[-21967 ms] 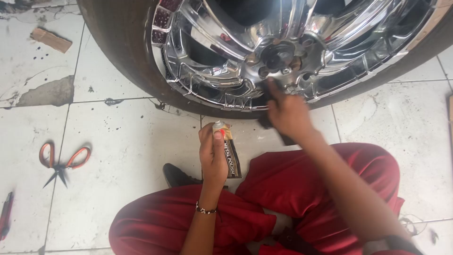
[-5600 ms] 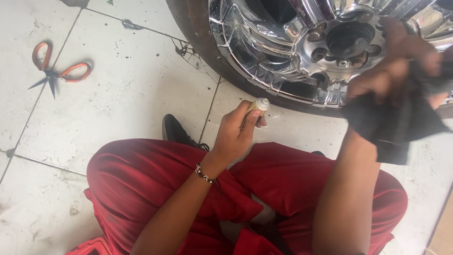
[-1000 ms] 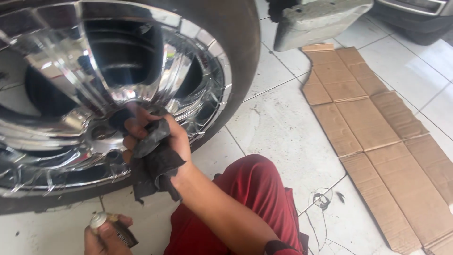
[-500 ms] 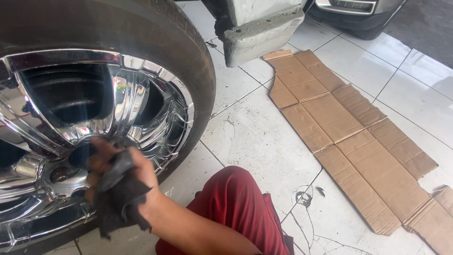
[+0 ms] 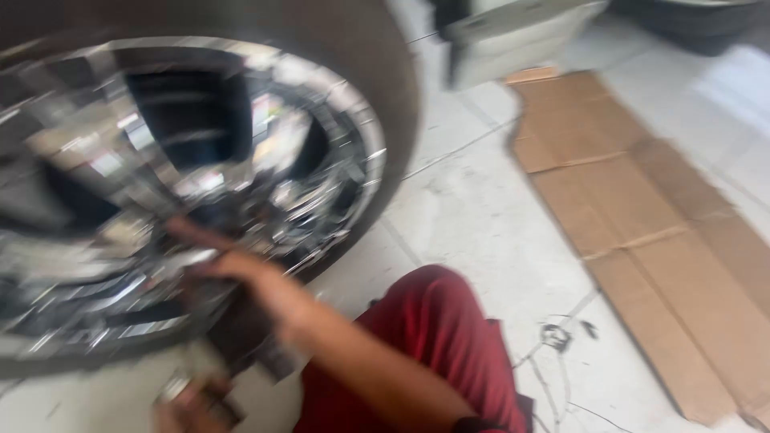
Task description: The person sits on the floor and applies a polishing substance from a tube onto a chrome car wheel using a black cloth. They rub the substance into the wheel's surface and spokes, repeatedly applying more polish and wiping the area to clean and shine the metal.
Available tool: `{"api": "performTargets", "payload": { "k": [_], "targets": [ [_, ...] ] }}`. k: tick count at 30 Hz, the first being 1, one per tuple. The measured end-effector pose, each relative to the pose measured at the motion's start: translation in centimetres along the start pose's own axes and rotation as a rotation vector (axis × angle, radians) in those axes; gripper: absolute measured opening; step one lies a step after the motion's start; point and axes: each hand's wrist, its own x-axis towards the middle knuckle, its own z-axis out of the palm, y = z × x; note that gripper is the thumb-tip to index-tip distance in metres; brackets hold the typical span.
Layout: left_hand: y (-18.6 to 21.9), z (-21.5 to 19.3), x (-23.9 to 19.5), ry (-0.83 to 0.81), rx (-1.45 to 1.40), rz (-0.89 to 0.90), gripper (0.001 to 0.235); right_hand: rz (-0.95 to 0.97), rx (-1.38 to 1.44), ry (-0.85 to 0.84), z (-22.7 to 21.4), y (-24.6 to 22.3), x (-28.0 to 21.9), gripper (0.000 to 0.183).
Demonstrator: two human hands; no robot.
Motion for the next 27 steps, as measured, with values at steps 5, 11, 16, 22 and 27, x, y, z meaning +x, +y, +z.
{"api": "performTargets", "payload": {
  "k": [5,11,16,22,27],
  "targets": [
    [7.8,-1.0,3.0,0.028,-0.019,-0.129,0.036,-0.082,-0.461,0.341,0.4,-0.1,0.5,0.038],
    [9.4,-1.4,3.1,0.013,-0.117,-0.044,0.037,-0.381,-0.87,0.586,-0.4,4.1,-0.2,0.019],
    [8.9,-1.8,3.4,0.166,-0.245,0.059,0.037,-0.548,-1.018,0.57,-1.2,7.2,1.1,0.024],
    [9.3,-2.4,3.7,0.194,-0.278,-0.005,0.037,-0.663,-1.094,0.493,1.3,8.0,2.0,0.032],
    [9.4,-2.7,4.0,0.204,-0.273,0.002,0.037,-0.631,-0.996,0.508,2.0,8.1,3.6,0.03]
  ]
}}
